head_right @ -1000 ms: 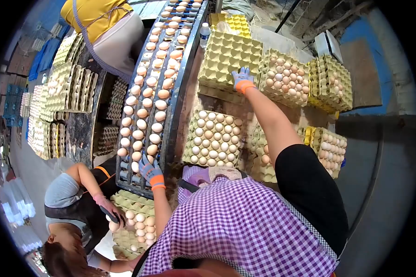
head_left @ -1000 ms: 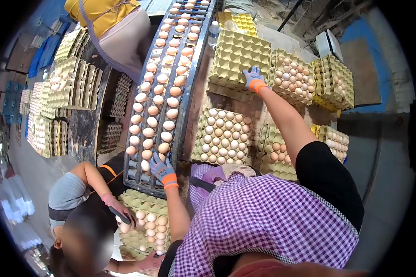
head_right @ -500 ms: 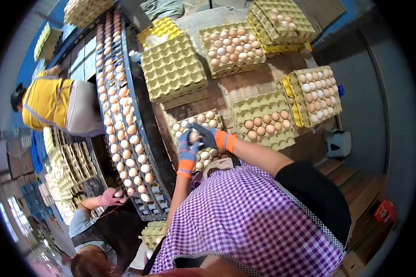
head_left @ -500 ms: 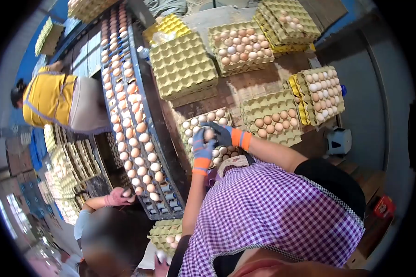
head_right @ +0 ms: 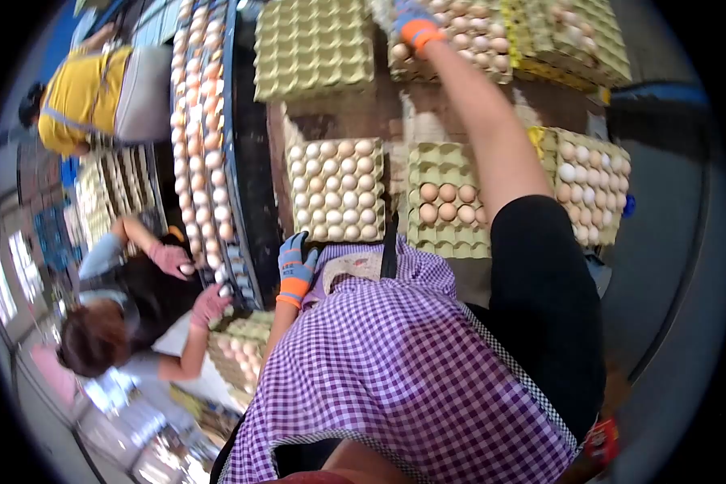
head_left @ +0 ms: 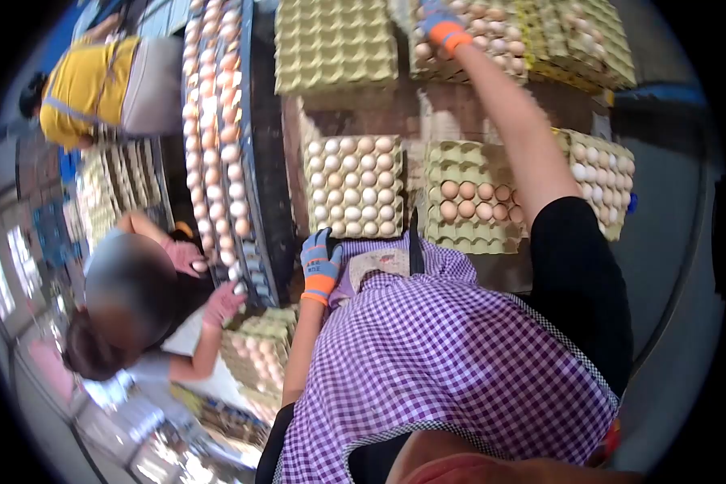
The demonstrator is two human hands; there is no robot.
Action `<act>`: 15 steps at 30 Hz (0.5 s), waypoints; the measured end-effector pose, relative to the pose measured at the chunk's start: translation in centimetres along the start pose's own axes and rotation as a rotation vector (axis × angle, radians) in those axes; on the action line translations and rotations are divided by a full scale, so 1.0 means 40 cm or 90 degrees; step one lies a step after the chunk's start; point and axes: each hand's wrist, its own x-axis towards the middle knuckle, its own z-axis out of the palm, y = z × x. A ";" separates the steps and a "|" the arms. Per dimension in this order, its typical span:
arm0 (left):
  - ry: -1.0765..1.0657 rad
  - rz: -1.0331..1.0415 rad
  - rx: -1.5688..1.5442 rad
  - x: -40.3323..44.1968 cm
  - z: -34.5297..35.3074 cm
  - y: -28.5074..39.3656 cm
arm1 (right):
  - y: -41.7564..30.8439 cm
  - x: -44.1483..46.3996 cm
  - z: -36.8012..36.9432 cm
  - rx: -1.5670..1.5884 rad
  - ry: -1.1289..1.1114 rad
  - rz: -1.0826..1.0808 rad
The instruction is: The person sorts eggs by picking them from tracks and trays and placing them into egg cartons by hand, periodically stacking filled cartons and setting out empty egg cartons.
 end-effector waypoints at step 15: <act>0.009 -0.145 -0.084 -0.128 0.109 -0.113 | -0.499 -0.528 0.277 0.782 0.150 0.199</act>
